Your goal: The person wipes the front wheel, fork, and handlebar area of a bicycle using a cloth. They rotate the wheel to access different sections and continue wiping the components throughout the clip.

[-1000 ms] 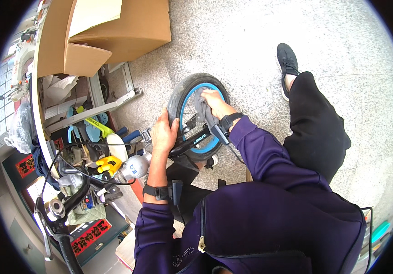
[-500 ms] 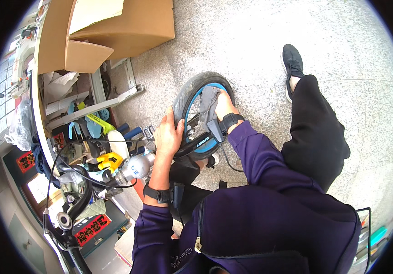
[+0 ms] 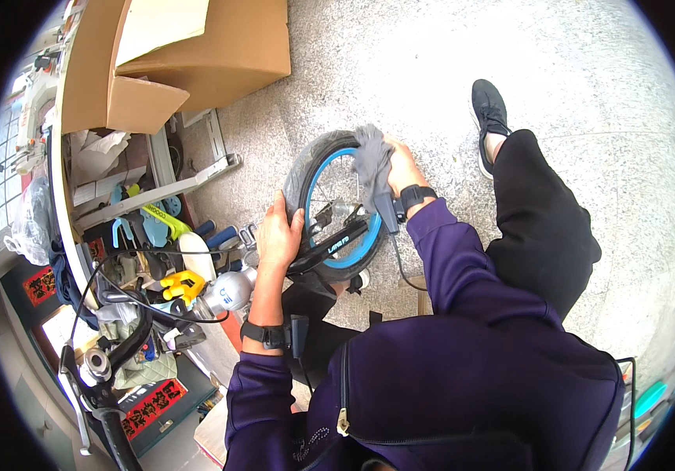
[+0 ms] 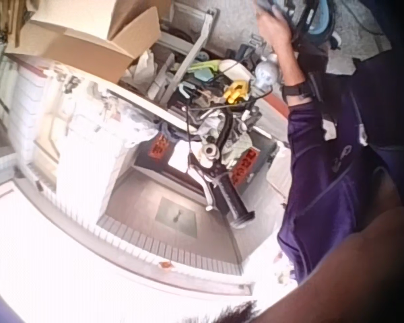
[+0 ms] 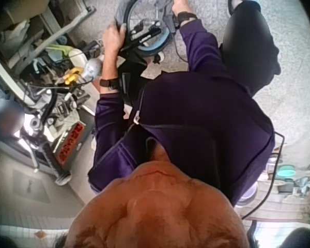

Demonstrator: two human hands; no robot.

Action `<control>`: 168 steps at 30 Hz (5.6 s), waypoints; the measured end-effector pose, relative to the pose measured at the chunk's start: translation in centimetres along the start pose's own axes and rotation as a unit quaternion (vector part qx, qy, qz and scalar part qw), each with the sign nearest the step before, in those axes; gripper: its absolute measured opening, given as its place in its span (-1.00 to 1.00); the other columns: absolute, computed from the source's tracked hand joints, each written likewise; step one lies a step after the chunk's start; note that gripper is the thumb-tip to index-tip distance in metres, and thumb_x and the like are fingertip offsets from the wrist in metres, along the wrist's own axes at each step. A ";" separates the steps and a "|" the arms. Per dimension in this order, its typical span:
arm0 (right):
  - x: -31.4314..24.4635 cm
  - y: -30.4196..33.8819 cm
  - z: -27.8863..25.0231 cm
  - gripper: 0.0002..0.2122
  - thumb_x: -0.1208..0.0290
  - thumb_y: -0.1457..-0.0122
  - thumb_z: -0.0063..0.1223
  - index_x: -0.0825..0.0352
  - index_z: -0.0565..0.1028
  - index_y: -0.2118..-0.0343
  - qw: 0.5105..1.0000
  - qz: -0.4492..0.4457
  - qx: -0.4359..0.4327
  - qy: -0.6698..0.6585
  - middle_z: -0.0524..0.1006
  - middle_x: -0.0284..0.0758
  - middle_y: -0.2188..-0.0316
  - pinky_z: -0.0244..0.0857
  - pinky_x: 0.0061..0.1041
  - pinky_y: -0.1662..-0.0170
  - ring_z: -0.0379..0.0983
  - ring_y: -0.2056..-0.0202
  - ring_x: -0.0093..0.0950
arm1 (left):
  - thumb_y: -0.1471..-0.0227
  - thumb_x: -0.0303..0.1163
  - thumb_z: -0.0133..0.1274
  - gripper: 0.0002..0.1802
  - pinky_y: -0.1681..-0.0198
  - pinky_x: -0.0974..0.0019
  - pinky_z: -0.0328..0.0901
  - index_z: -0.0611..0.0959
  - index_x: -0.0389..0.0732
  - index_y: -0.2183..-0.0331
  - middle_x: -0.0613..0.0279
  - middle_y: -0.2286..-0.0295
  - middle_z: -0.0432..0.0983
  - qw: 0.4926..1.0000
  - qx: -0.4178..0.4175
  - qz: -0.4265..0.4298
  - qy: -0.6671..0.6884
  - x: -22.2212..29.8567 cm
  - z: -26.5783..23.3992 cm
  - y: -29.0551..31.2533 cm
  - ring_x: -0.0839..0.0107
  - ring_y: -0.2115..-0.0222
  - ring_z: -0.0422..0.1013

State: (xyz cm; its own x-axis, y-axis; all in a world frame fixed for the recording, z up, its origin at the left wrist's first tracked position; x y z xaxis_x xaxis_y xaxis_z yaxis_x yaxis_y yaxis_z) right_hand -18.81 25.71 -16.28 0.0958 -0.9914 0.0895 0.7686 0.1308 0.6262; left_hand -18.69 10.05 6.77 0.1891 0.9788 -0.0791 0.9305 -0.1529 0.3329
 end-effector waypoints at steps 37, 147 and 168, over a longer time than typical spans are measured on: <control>-9.0 3.4 5.1 -0.72 0.27 0.03 0.00 0.34 0.53 0.31 0.620 -0.309 0.194 0.695 0.54 -0.03 0.41 0.34 -0.26 0.22 0.49 0.32 -0.13 | 0.04 -0.23 0.06 -0.34 0.34 0.00 0.34 0.27 -0.32 -0.05 -0.16 0.30 0.46 0.993 0.033 0.111 0.028 2.3 -0.3 2.0 -0.08 0.39 0.45; 10.2 14.4 -12.2 -0.89 0.53 0.09 -0.04 0.28 0.54 0.50 0.385 -0.043 -0.197 0.901 0.52 -0.15 0.47 0.36 -0.24 0.29 0.46 0.39 -0.14 | 0.30 -0.47 0.12 -0.28 -0.09 0.15 0.05 0.29 -0.40 0.01 -0.02 0.10 0.21 0.756 0.340 -0.242 0.504 -7.4 13.6 16.3 0.14 0.05 0.19; 12.8 14.4 -11.8 -0.81 0.54 0.04 -0.01 0.30 0.58 0.34 0.417 0.042 -0.205 0.885 0.56 -0.14 0.37 0.37 -0.34 0.20 0.49 0.29 -0.18 | 0.21 -0.34 0.17 -0.55 0.16 0.20 0.22 0.51 -0.43 0.26 0.02 0.31 0.45 0.777 0.399 -0.205 0.441 -7.4 12.6 16.7 0.24 0.29 0.37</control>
State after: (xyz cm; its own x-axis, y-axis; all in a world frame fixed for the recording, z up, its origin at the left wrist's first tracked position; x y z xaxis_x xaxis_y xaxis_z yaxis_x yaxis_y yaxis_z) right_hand 0.90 14.81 -15.26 0.1708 0.5149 -0.8401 0.7247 0.5121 0.4611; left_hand -0.62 -1.46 1.05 -0.1366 0.6269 0.7670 0.8203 0.5056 -0.2672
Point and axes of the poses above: each hand's wrist, its own y-axis away from the middle knuckle, its own z-axis out of the palm, x = y × z, the point moved 9 cm from there along -y, towards the middle knuckle
